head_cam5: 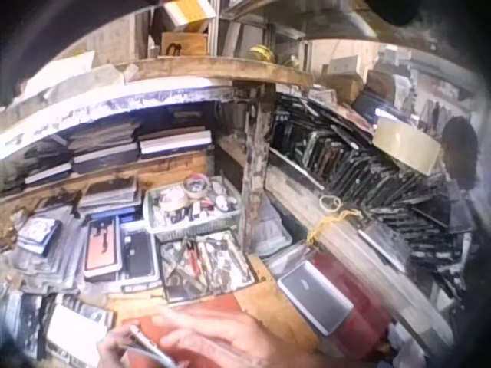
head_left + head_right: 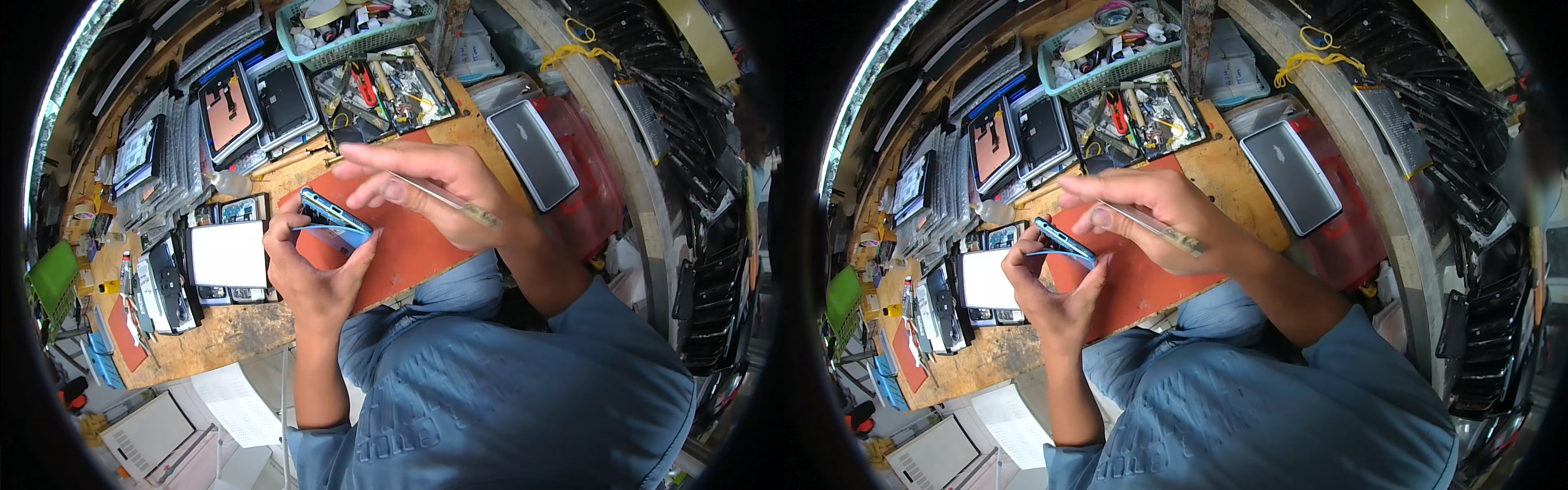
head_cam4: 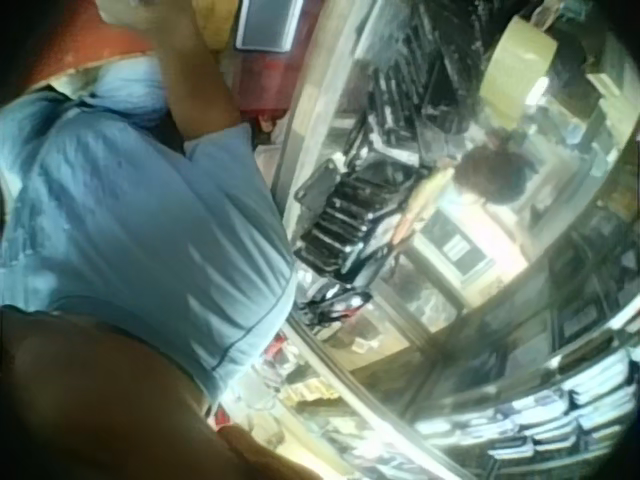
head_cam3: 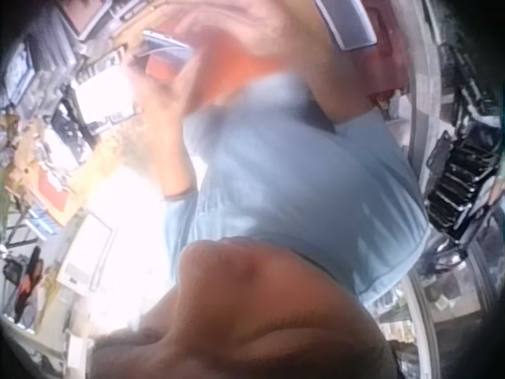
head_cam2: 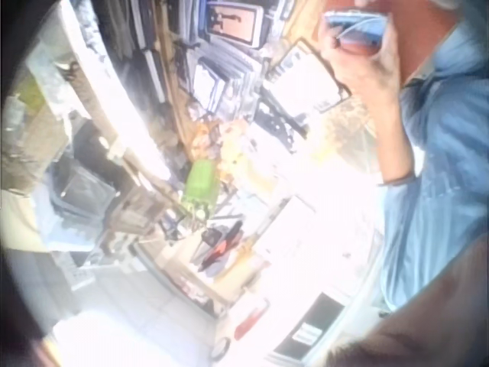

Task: The person disassembles a blue smartphone using a metal prying tool, removes the back cover, and detaches internal components including the motherboard. They then handle a black smartphone, remove its back cover, and separate its internal parts. The workspace is cluttered with various phone parts and tools.

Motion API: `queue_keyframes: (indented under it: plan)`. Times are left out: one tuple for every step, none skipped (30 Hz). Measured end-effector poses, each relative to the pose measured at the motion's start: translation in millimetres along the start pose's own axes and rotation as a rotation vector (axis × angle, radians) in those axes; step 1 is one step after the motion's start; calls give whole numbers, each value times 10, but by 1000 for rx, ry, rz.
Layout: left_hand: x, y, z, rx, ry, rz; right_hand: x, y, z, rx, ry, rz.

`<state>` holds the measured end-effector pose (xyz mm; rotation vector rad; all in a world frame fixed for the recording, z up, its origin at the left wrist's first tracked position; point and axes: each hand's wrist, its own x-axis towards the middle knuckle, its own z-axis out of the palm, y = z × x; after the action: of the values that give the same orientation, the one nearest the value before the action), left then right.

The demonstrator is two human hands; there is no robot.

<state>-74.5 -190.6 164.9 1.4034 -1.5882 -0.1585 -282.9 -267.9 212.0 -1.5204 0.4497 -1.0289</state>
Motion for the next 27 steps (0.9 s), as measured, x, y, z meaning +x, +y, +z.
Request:
queue_keyframes:
  plan:
    - [3,8,19,6,13,-8,-7,-13,-39,-183,-2,-103]
    - [13,21,45,11,25,-17,4,-27,-85,-366,-5,-206]
    - [17,34,71,15,37,-25,-2,-85,-117,-450,-15,-235]
    - [17,47,87,22,43,-35,-3,-151,-145,-534,-25,-265]
    - [1,62,97,27,49,-45,-20,-179,-117,-443,3,-193]
    - [-14,80,106,33,55,-54,-48,-196,-50,-352,32,-121]
    - [-24,101,115,67,51,-48,-79,-213,18,-260,63,-51]
    - [-33,127,118,100,47,-41,-80,-293,89,-193,149,65]
    - [-35,152,118,134,43,-34,-89,-294,78,-255,130,58]
    - [-21,185,96,137,29,-10,-93,-288,67,-317,108,53]
    - [-23,197,97,137,23,1,-99,-274,58,-379,85,49]
    - [-25,205,103,137,17,12,-107,-204,94,-374,150,-38]
    - [-33,208,98,144,12,20,-121,-205,95,-397,129,-61]
    - [-42,207,107,140,19,24,-143,-212,81,-421,109,-84]
    - [-48,209,109,141,21,23,-166,-220,64,-445,88,-107]
    - [-51,216,103,141,23,22,-186,-242,50,-451,62,-107]
    - [-55,222,100,141,25,21,-206,-245,52,-458,60,-119]
    - [-61,230,103,129,28,20,-230,-243,60,-465,59,-132]
    - [-73,237,104,118,30,19,-250,-241,69,-471,59,-144]
    - [-78,242,106,107,32,18,-266,-244,72,-474,53,-142]
    - [-74,248,106,108,34,19,-280,-247,73,-477,48,-141]
    - [-70,257,111,107,33,20,-296,-247,73,-482,44,-138]
    - [-67,265,116,107,33,22,-307,-236,77,-476,60,-140]
    - [-65,271,119,110,32,19,-316,-219,81,-469,76,-143]
    - [-63,280,118,115,30,16,-324,-208,89,-461,92,-146]
    - [-64,286,118,120,28,13,-330,-206,101,-458,113,-140]
    - [-70,291,115,126,34,3,-336,-204,115,-455,133,-133]
